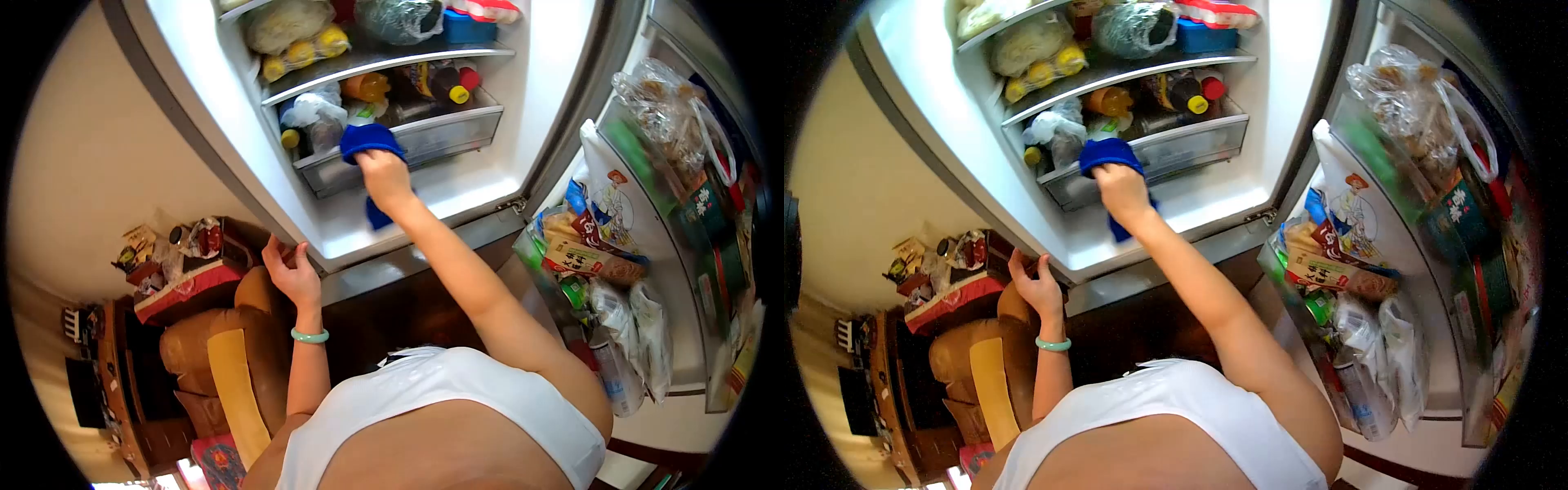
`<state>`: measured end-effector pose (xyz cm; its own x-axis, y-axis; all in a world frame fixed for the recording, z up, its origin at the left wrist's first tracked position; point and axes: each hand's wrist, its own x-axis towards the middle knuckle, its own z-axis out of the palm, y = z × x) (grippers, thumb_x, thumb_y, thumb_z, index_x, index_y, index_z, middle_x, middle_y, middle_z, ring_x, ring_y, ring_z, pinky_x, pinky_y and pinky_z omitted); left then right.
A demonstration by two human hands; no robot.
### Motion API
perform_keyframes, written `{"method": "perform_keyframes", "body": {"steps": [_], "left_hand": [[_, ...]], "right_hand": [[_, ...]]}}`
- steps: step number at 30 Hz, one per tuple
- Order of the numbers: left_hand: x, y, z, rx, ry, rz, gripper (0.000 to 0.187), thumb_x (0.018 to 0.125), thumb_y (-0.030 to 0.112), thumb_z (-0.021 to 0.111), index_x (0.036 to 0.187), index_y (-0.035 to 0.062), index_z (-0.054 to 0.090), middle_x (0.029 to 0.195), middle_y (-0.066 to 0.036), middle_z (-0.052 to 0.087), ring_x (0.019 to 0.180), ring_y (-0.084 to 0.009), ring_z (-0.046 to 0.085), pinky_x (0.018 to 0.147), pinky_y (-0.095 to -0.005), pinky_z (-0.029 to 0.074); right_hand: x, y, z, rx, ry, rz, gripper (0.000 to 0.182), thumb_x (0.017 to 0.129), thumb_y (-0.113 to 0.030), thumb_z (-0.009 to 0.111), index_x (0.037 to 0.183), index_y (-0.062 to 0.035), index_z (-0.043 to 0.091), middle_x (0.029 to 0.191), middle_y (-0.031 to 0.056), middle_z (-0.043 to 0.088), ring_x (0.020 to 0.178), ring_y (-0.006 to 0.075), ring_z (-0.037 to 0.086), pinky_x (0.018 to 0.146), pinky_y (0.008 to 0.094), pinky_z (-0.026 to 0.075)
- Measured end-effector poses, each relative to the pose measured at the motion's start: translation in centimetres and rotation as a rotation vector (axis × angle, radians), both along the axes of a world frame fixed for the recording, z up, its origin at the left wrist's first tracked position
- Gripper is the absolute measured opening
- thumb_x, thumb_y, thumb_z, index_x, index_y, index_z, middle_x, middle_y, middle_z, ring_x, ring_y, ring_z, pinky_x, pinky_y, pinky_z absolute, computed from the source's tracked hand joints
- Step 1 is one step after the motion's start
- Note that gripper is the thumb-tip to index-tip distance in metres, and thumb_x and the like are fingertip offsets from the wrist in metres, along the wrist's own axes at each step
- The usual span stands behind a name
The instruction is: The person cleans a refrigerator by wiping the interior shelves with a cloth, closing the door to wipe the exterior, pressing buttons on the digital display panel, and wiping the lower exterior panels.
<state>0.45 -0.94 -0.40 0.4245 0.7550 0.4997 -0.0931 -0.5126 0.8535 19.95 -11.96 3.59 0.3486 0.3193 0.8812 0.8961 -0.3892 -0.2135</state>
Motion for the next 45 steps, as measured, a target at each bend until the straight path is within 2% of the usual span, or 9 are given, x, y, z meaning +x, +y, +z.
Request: {"method": "perform_keyframes", "body": {"steps": [11,13,16,18,22,24,27,33,45], "left_hand": [[0.5,-0.1,-0.4,0.149,-0.103,0.049,0.042,0.083,0.001,0.066,0.121,-0.0018,0.048,0.102,-0.006,0.051,0.085,-0.0148,0.054,0.072,-0.0256,0.046],[0.6,-0.3,-0.3,0.181,-0.095,0.079,0.042,0.083,0.001,0.066,0.121,-0.0016,0.048,0.103,-0.006,0.052,0.086,-0.0151,0.054,0.072,-0.0257,0.046],[0.4,-0.5,-0.3,0.064,-0.042,0.046,0.048,0.086,0.007,0.065,0.127,-0.0045,0.044,0.123,-0.016,0.051,0.113,-0.0264,0.049,0.096,-0.0361,0.039],[0.5,-0.3,-0.2,0.159,-0.075,0.079,0.042,0.083,0.001,0.065,0.122,-0.0015,0.048,0.108,-0.008,0.052,0.086,-0.0161,0.054,0.072,-0.0263,0.047],[0.3,-0.1,-0.3,0.128,-0.020,0.085,0.042,0.083,0.000,0.065,0.121,-0.0016,0.048,0.107,-0.008,0.053,0.085,-0.0163,0.055,0.071,-0.0262,0.047],[0.2,0.0,-0.6,-0.057,-0.073,-0.043,0.048,0.086,0.008,0.065,0.127,-0.0040,0.044,0.123,-0.015,0.050,0.116,-0.0270,0.047,0.097,-0.0366,0.038],[0.5,-0.4,-0.2,0.242,-0.043,0.138,0.039,0.083,0.001,0.066,0.117,-0.0019,0.049,0.107,-0.008,0.052,0.085,-0.0173,0.056,0.073,-0.0279,0.048],[0.7,-0.1,-0.4,0.101,-0.134,0.030,0.039,0.082,0.000,0.066,0.117,-0.0018,0.049,0.104,-0.008,0.051,0.086,-0.0169,0.055,0.074,-0.0276,0.047],[0.9,0.4,-1.0,0.134,-0.135,0.073,0.041,0.080,0.002,0.068,0.117,-0.0012,0.050,0.098,-0.008,0.049,0.083,-0.0181,0.051,0.072,-0.0284,0.045]], "right_hand": [[10.3,-10.9,0.0,0.056,0.117,-0.697,0.021,0.084,-0.007,0.046,0.095,-0.0032,0.064,0.090,0.0200,0.063,0.080,0.0367,0.061,0.072,0.0458,0.049],[8.2,-7.1,-1.1,-0.025,0.070,-0.496,0.016,0.081,-0.011,0.050,0.074,-0.0047,0.063,0.075,0.0170,0.062,0.068,0.0342,0.061,0.064,0.0469,0.048],[1.7,-1.7,1.6,-0.050,-0.033,-0.128,0.021,0.072,-0.004,0.054,0.089,-0.0050,0.066,0.080,0.0156,0.064,0.076,0.0340,0.062,0.071,0.0409,0.050],[1.6,-2.3,2.8,-0.188,0.099,-0.139,0.026,0.075,-0.004,0.051,0.095,-0.0064,0.066,0.088,0.0164,0.065,0.083,0.0331,0.063,0.077,0.0414,0.050],[6.7,-7.9,2.3,-0.241,0.221,-0.426,0.027,0.079,-0.005,0.048,0.100,-0.0059,0.066,0.092,0.0158,0.066,0.086,0.0331,0.064,0.078,0.0427,0.050],[7.6,-8.5,2.4,-0.138,0.105,-0.566,0.017,0.082,-0.011,0.049,0.085,-0.0071,0.066,0.085,0.0151,0.066,0.077,0.0321,0.065,0.068,0.0431,0.052],[6.2,-5.6,2.1,-0.201,0.076,-0.647,0.016,0.081,-0.013,0.051,0.080,-0.0074,0.066,0.081,0.0134,0.066,0.073,0.0302,0.065,0.065,0.0411,0.052],[2.2,-3.8,2.8,-0.204,0.162,-0.184,0.028,0.075,-0.004,0.051,0.097,-0.0062,0.068,0.091,0.0154,0.066,0.086,0.0338,0.063,0.079,0.0423,0.050],[5.4,-5.1,0.8,0.015,0.106,-0.591,0.018,0.083,-0.008,0.047,0.088,-0.0041,0.064,0.087,0.0187,0.063,0.080,0.0364,0.061,0.073,0.0451,0.048]]}}
